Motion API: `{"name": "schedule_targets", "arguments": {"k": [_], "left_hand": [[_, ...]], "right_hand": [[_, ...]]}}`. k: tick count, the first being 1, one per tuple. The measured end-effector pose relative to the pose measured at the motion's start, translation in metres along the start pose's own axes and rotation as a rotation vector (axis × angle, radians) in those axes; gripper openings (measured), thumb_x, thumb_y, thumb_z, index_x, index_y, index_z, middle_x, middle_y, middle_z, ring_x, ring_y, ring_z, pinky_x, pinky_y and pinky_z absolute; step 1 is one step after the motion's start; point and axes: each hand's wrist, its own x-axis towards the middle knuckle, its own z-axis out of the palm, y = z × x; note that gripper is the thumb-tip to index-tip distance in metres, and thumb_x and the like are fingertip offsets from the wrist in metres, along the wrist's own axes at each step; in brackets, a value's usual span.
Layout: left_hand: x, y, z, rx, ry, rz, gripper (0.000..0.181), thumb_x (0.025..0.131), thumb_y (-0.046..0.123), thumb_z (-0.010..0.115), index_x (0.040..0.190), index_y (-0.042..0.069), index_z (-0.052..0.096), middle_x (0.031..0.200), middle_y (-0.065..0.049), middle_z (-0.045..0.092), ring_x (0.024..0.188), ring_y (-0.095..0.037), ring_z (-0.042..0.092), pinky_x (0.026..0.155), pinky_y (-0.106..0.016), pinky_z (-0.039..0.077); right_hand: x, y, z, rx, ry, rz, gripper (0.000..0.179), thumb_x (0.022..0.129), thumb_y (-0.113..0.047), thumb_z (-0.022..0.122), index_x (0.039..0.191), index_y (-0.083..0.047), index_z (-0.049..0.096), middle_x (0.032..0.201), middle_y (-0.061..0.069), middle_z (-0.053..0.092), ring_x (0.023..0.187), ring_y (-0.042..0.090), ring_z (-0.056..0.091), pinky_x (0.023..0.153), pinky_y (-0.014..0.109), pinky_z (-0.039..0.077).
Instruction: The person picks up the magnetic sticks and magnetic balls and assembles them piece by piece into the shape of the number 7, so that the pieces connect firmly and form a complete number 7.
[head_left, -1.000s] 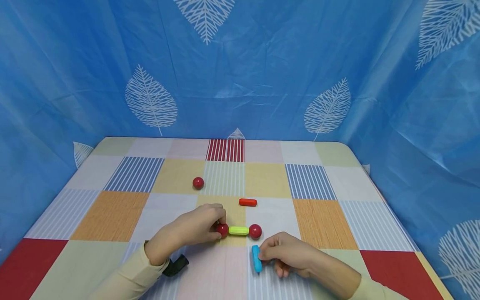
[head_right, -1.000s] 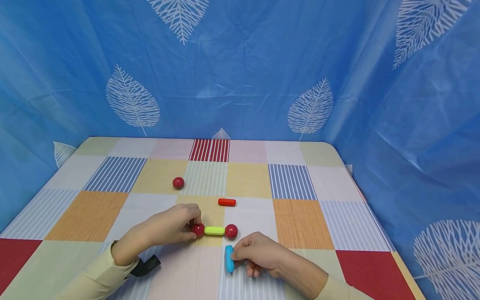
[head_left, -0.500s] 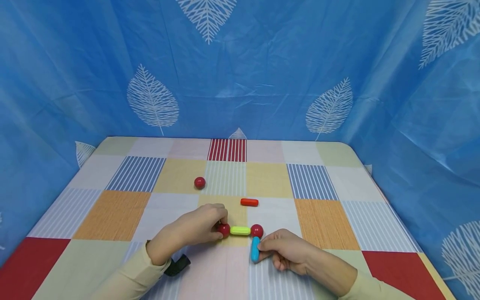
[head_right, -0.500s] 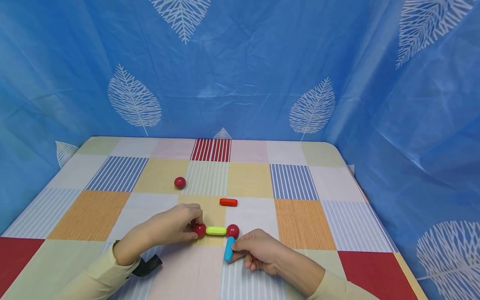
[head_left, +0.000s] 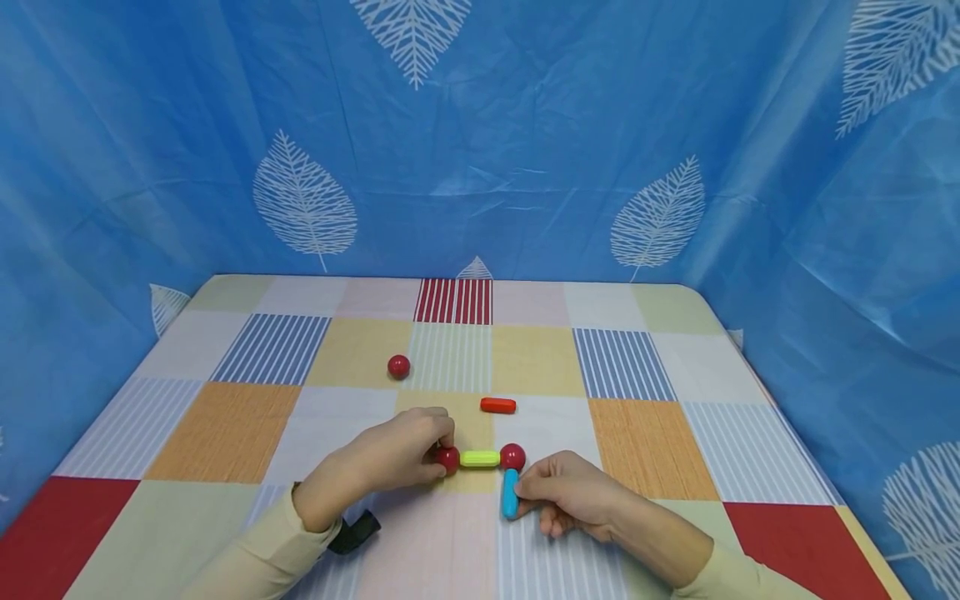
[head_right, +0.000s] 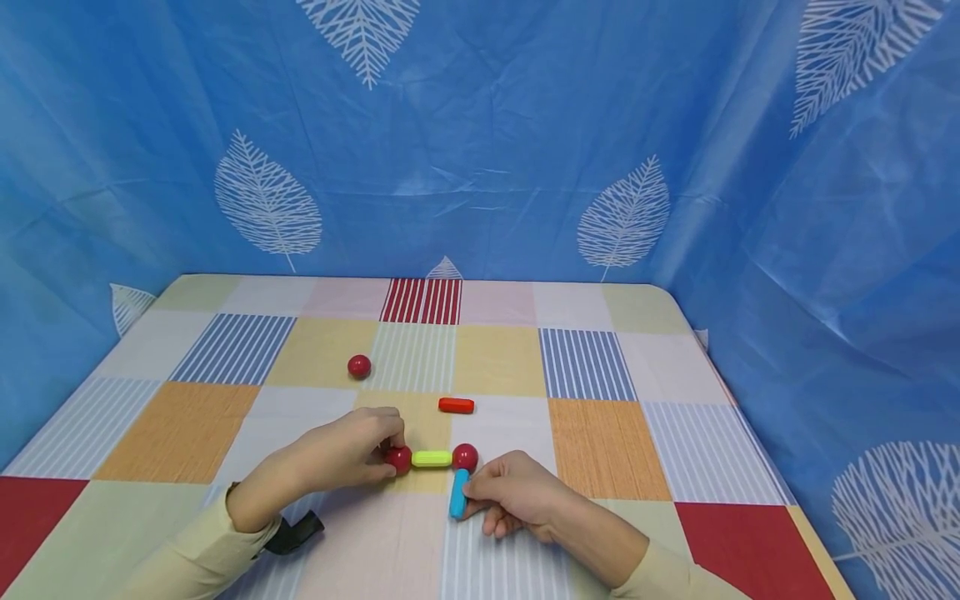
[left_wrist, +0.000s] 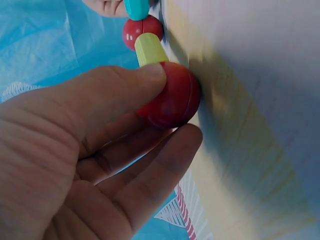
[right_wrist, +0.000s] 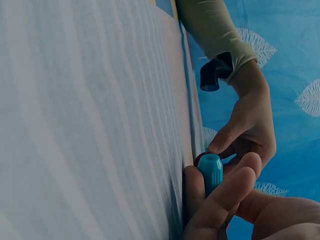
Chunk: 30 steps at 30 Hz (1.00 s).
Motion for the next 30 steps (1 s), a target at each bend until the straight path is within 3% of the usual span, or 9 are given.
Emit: {"name": "schedule_targets", "arguments": {"k": [15,30], "left_hand": [[0.001,-0.004,0.003,0.005,0.063,-0.005,0.019,0.080,0.010,0.079,0.084,0.012,0.060,0.079,0.006,0.052,0.069,-0.008,0.047,0.061,-0.021,0.044],[0.003,-0.007,0.007,0.004,0.115,-0.002,0.019,0.079,0.008,0.078,0.085,0.011,0.061,0.081,0.004,0.053,0.070,-0.009,0.047,0.063,-0.021,0.045]], "right_hand": [[0.011,-0.005,-0.008,-0.099,0.089,-0.040,0.021,0.090,-0.015,0.066,0.091,0.006,0.067,0.081,0.016,0.070,0.046,0.006,0.055,0.044,0.019,0.046],[0.015,-0.011,-0.014,-0.146,0.117,-0.051,0.019,0.090,-0.013,0.065,0.097,0.004,0.066,0.083,0.015,0.070,0.048,0.007,0.057,0.045,0.020,0.047]]}}
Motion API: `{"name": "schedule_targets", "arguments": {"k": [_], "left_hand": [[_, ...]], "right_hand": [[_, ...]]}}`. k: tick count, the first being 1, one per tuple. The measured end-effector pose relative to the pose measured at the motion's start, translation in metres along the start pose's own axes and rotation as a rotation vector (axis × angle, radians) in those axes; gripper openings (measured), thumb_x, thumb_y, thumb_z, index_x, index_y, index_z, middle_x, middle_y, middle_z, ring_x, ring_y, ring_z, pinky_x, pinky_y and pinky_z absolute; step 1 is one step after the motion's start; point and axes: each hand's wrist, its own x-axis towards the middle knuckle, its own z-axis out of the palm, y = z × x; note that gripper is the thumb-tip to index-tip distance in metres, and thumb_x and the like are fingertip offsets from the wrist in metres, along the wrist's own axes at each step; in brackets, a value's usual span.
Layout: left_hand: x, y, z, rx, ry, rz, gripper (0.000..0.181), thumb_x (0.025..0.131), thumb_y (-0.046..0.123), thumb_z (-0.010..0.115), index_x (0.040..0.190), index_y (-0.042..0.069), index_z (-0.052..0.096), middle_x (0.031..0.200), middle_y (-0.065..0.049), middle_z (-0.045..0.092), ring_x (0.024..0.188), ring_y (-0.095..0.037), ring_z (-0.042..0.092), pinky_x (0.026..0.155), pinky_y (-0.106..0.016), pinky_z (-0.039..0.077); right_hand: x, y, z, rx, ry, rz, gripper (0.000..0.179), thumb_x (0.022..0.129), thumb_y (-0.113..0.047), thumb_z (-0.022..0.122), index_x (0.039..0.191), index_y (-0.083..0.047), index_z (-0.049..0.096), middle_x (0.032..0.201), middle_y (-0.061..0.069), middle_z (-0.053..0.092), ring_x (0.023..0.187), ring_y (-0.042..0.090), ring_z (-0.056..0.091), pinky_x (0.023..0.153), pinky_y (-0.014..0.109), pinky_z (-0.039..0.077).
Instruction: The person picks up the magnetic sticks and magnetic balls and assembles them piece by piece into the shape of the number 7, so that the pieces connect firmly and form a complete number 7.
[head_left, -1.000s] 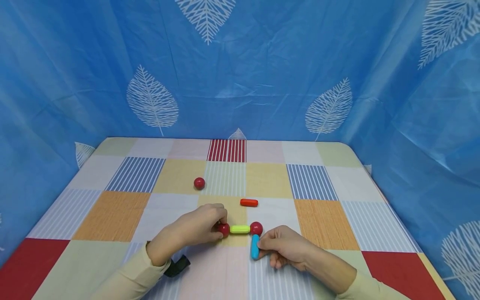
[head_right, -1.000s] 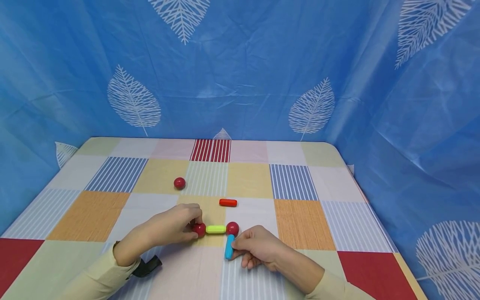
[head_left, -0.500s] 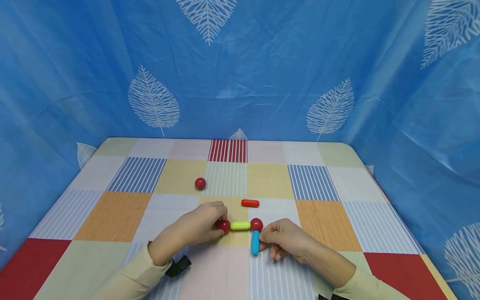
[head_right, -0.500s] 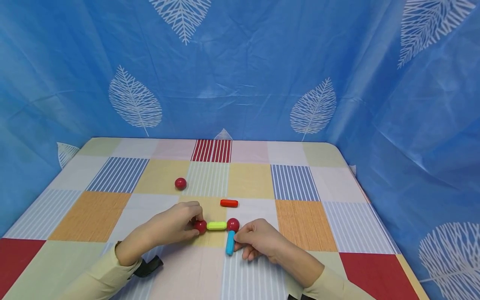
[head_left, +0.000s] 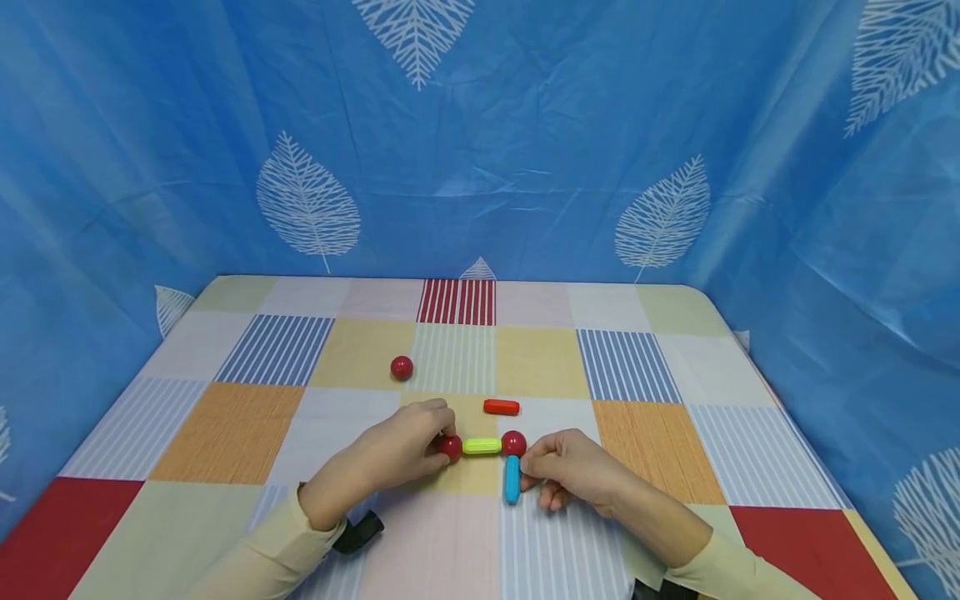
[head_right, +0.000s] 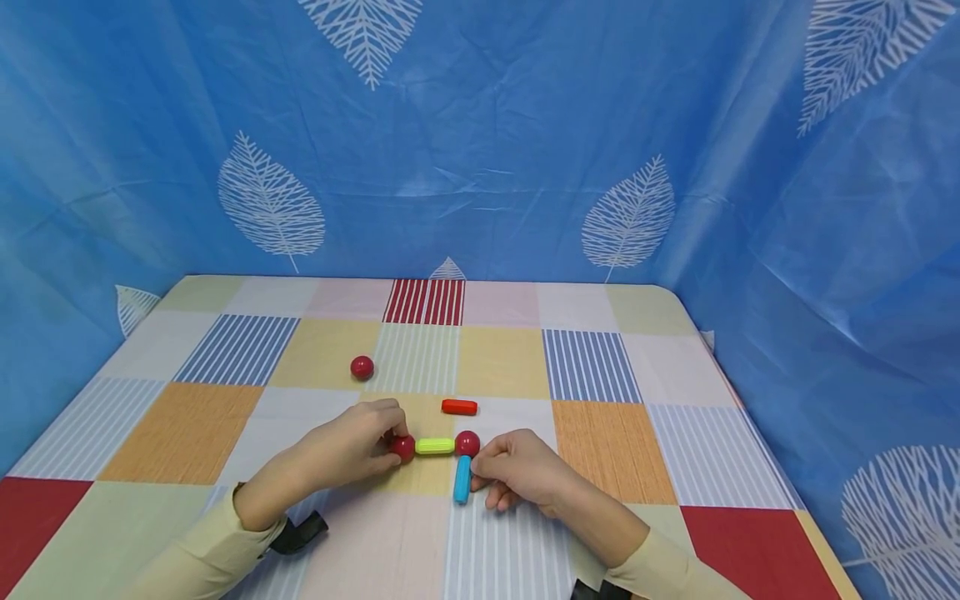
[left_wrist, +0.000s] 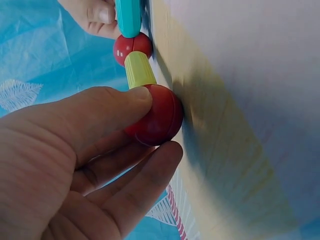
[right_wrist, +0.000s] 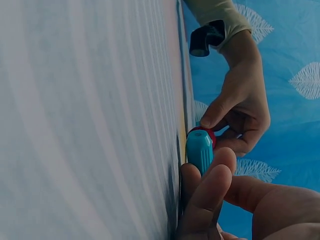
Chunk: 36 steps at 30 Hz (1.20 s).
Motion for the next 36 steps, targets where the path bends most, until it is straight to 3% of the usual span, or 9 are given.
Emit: {"name": "schedule_targets", "arguments": {"k": [8,19,25,31,36], "left_hand": [[0.000,0.000,-0.003,0.006,-0.002,-0.015,0.020,0.079,0.008,0.079,0.086,0.011,0.061,0.082,0.004,0.053,0.070,-0.009,0.047,0.062,-0.021,0.044],[-0.002,-0.001,-0.006,0.005,-0.011,-0.032,0.021,0.078,0.008,0.079,0.086,0.011,0.060,0.083,0.005,0.053,0.071,-0.009,0.048,0.063,-0.020,0.045],[-0.002,0.000,-0.006,-0.009,-0.010,-0.031,0.020,0.078,0.007,0.079,0.087,0.010,0.061,0.084,0.004,0.054,0.072,-0.009,0.048,0.064,-0.021,0.046],[-0.002,0.000,-0.003,-0.005,-0.019,-0.030,0.020,0.079,0.009,0.079,0.087,0.011,0.061,0.085,0.004,0.055,0.073,-0.008,0.049,0.065,-0.020,0.046],[-0.001,0.000,-0.001,-0.006,-0.031,-0.034,0.020,0.080,0.009,0.079,0.087,0.012,0.061,0.084,0.005,0.054,0.072,-0.007,0.048,0.064,-0.020,0.046]], "right_hand": [[0.001,-0.005,-0.008,-0.098,0.012,-0.037,0.015,0.090,-0.008,0.062,0.098,0.004,0.065,0.083,0.014,0.070,0.050,0.011,0.058,0.047,0.022,0.048],[0.019,-0.019,-0.018,-0.264,0.236,-0.087,0.011,0.091,-0.009,0.062,0.099,-0.003,0.064,0.079,0.011,0.066,0.053,0.018,0.054,0.049,0.029,0.046],[0.034,-0.020,-0.015,-0.438,0.343,-0.136,0.007,0.090,-0.012,0.067,0.095,-0.009,0.065,0.071,0.006,0.063,0.052,0.020,0.056,0.053,0.031,0.046],[0.044,-0.022,-0.014,-0.526,0.394,-0.151,0.011,0.086,-0.014,0.071,0.094,-0.009,0.065,0.070,0.003,0.062,0.052,0.019,0.057,0.053,0.031,0.045],[0.048,-0.021,-0.016,-0.567,0.411,-0.168,0.022,0.083,-0.015,0.073,0.102,-0.009,0.064,0.071,0.001,0.060,0.054,0.017,0.054,0.052,0.030,0.042]]}}
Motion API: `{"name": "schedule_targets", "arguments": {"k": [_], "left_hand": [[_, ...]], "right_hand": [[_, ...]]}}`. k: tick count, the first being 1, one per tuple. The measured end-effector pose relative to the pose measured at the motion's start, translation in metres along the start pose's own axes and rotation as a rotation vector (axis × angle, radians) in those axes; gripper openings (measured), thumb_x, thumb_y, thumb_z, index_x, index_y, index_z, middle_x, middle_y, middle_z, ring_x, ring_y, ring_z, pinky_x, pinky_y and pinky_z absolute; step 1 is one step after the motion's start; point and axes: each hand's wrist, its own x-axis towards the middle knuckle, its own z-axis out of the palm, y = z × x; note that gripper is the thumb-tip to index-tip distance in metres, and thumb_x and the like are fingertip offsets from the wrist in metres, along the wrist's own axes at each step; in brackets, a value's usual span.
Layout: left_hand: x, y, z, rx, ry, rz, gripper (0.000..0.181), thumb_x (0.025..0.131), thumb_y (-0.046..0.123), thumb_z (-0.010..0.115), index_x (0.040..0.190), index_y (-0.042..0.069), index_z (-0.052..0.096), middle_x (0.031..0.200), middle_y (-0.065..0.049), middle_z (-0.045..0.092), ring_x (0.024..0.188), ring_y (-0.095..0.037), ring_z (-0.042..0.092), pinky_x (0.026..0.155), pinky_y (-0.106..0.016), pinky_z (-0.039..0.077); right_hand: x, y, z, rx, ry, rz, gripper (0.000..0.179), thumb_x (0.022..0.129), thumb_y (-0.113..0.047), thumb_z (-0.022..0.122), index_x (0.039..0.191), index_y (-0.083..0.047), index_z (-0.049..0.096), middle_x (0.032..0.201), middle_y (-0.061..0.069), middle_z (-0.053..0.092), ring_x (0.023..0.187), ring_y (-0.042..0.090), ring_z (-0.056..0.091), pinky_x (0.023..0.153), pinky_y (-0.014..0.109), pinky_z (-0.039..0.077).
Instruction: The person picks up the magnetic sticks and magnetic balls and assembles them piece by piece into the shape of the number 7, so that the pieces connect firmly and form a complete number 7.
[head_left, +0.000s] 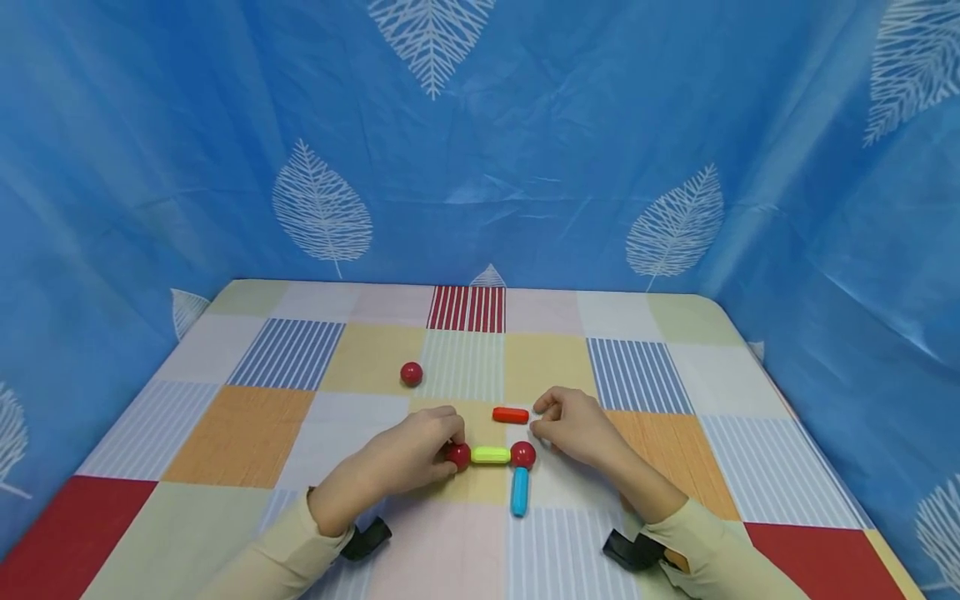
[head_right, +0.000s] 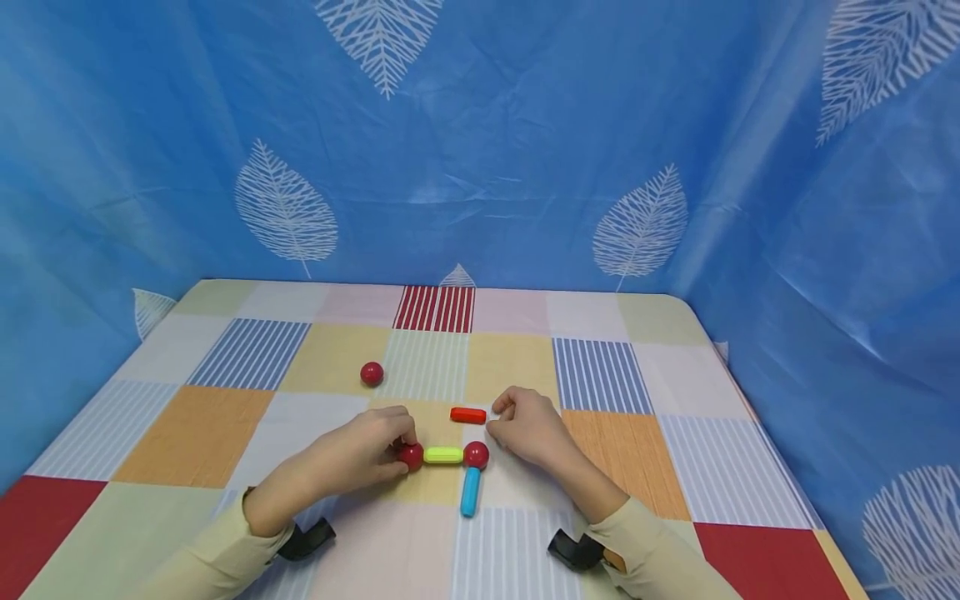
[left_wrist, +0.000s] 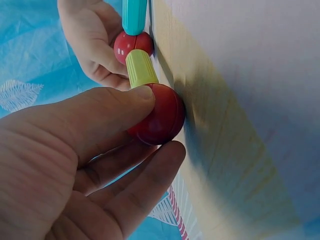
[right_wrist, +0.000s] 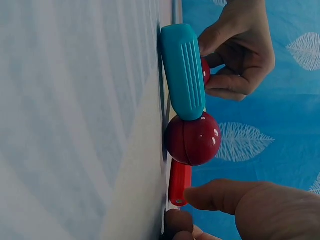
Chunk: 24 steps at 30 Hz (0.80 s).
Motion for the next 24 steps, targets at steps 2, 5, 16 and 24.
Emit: {"name": "schedule_targets", "arguments": {"k": [2,5,16,24], "left_hand": [[0.0001,0.0009,0.0002,-0.001,-0.005,-0.003,0.020,0.080,0.010,0.079,0.087,0.012,0.061,0.084,0.005,0.053,0.072,-0.007,0.048,0.064,-0.019,0.045],[0.0001,0.0020,0.0002,-0.002,-0.009,-0.007,0.020,0.080,0.010,0.079,0.087,0.011,0.061,0.083,0.005,0.053,0.071,-0.008,0.048,0.063,-0.019,0.045],[-0.0004,0.0020,0.0003,0.008,-0.011,-0.003,0.019,0.081,0.011,0.078,0.088,0.011,0.061,0.083,0.006,0.053,0.071,-0.007,0.048,0.064,-0.019,0.045],[-0.0013,0.0018,-0.0010,0.003,-0.008,-0.004,0.019,0.080,0.010,0.078,0.087,0.011,0.061,0.083,0.005,0.053,0.071,-0.007,0.047,0.063,-0.019,0.044]], "right_hand": [[0.0011,0.0000,0.0005,-0.029,0.002,-0.027,0.029,0.081,-0.015,0.074,0.107,-0.010,0.063,0.071,0.001,0.059,0.055,0.016,0.052,0.051,0.029,0.040],[0.0018,-0.0019,0.0019,-0.079,-0.002,-0.076,0.034,0.080,-0.015,0.075,0.113,-0.013,0.064,0.073,-0.001,0.057,0.057,0.016,0.049,0.051,0.029,0.037],[0.0055,-0.0072,0.0087,-0.177,0.012,-0.147,0.012,0.082,-0.016,0.075,0.094,-0.016,0.070,0.072,-0.002,0.052,0.061,0.015,0.046,0.054,0.030,0.036],[0.0047,-0.0058,0.0066,-0.177,0.043,-0.136,0.011,0.081,-0.015,0.076,0.089,-0.018,0.070,0.072,-0.004,0.055,0.063,0.016,0.048,0.055,0.031,0.039]]}}
